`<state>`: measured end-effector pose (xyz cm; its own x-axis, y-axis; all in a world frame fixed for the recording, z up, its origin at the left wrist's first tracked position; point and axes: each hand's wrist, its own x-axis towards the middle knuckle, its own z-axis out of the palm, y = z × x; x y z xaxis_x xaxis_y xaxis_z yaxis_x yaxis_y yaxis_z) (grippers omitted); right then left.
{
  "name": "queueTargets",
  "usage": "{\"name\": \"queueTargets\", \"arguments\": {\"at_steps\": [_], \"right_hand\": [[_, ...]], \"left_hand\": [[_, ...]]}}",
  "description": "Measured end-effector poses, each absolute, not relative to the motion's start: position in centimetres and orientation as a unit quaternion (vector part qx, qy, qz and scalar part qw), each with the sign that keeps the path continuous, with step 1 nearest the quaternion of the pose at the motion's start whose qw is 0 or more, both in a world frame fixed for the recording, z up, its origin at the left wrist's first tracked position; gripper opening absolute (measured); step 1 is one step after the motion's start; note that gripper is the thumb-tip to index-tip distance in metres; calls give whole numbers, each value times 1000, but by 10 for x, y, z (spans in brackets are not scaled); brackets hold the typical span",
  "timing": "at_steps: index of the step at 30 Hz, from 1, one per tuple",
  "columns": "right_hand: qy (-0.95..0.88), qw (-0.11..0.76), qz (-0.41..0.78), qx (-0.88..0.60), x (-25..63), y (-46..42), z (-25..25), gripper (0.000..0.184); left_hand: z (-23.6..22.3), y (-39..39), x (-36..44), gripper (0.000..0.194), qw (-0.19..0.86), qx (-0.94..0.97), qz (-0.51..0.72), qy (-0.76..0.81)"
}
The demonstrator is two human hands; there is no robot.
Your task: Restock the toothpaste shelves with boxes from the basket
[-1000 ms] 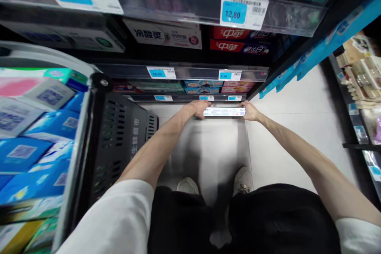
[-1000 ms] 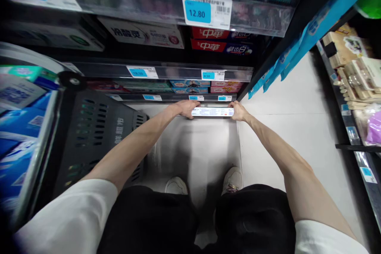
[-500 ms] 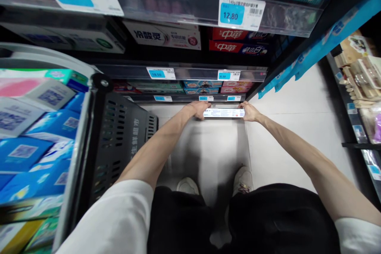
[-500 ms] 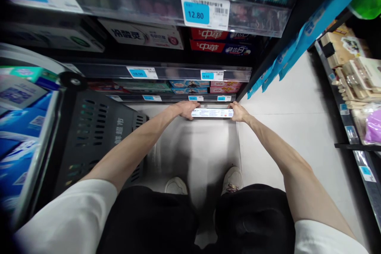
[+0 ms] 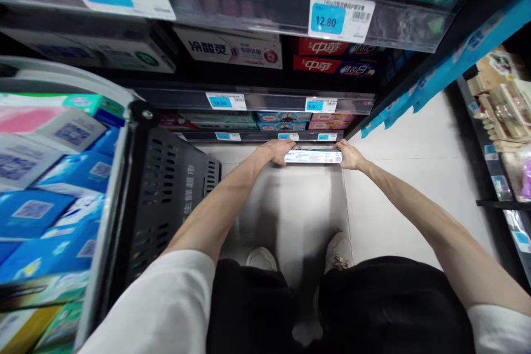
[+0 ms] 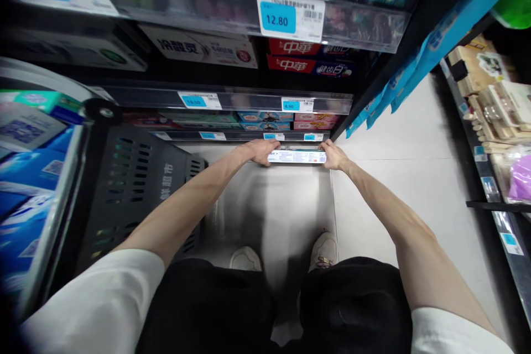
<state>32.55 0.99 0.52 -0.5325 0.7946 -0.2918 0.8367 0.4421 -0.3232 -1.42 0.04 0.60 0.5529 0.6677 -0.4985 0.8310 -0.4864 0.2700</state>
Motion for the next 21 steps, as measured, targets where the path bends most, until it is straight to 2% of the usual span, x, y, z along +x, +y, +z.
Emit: {"name": "queueTargets", "arguments": {"at_steps": [21], "right_hand": [[852,46,-198,482,323,8,12,55]], "left_hand": [[10,0,-16,81,255,835,-170,457]]}}
